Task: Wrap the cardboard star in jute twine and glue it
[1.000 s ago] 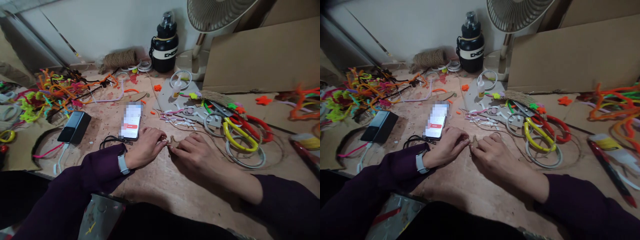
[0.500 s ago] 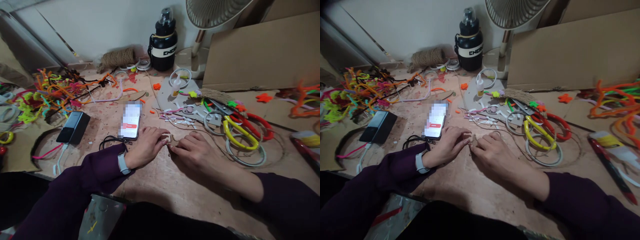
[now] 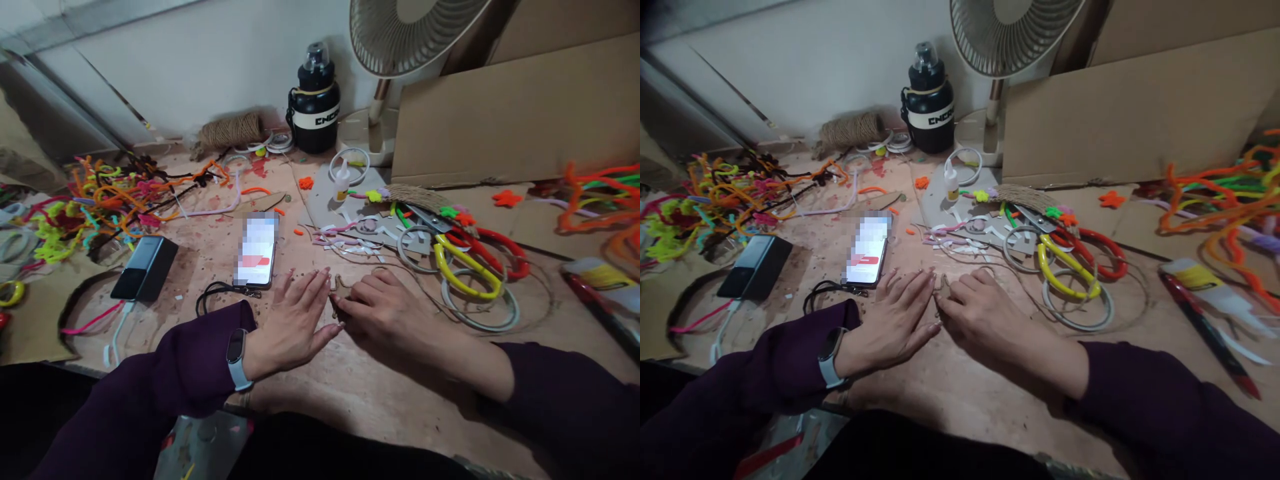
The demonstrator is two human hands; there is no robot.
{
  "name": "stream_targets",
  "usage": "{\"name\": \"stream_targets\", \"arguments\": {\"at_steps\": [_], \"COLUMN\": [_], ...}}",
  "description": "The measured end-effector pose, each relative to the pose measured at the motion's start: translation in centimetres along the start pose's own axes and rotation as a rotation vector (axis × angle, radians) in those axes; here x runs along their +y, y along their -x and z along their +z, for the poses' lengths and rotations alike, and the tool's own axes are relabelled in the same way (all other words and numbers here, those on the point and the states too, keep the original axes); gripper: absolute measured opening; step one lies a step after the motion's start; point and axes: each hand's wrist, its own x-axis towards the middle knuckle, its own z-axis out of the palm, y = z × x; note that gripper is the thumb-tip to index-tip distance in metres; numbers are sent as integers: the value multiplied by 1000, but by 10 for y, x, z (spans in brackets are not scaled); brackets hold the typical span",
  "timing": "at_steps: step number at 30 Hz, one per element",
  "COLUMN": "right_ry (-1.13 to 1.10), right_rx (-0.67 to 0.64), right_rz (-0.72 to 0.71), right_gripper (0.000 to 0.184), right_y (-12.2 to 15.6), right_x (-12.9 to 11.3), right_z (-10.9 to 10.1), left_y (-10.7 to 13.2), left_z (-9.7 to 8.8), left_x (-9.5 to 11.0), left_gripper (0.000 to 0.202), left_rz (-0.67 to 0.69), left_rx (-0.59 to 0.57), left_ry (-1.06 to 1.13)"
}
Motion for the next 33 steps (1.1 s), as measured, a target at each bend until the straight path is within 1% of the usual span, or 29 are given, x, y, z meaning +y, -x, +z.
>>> {"name": "stream_targets", "arguments": {"at_steps": [5,14,18,21,23,29,33], "right_ry": [-15,-7,-11,-11,-9,-6,-1], "right_rx": [-21,-17,-30,-49,-56,-59,-65], "right_rz": [-2,12,9,-3,-10,-16,-19], "right_gripper": [19,20,20,19,19,18,18], "right_y": [1,2,2,2,2,3,4], "right_x": [0,2,2,2,3,4,4], "right_z": [-1,4,2,1,0,2,3], "left_y": [1,0,1,1,1,0,0], "left_z": [4,5,5,6,7,7,8], "left_x": [-1,-2,-1,0,0,-1,-1], "left_gripper": [65,68,68,73,77,80,81], "left_rz": [3,21,18,18,23,38,33], "left_rx": [-60,-84,-66,-25,-21,-96,-99], "left_ry": [-38,-51,-47,-30,-19,10,23]}}
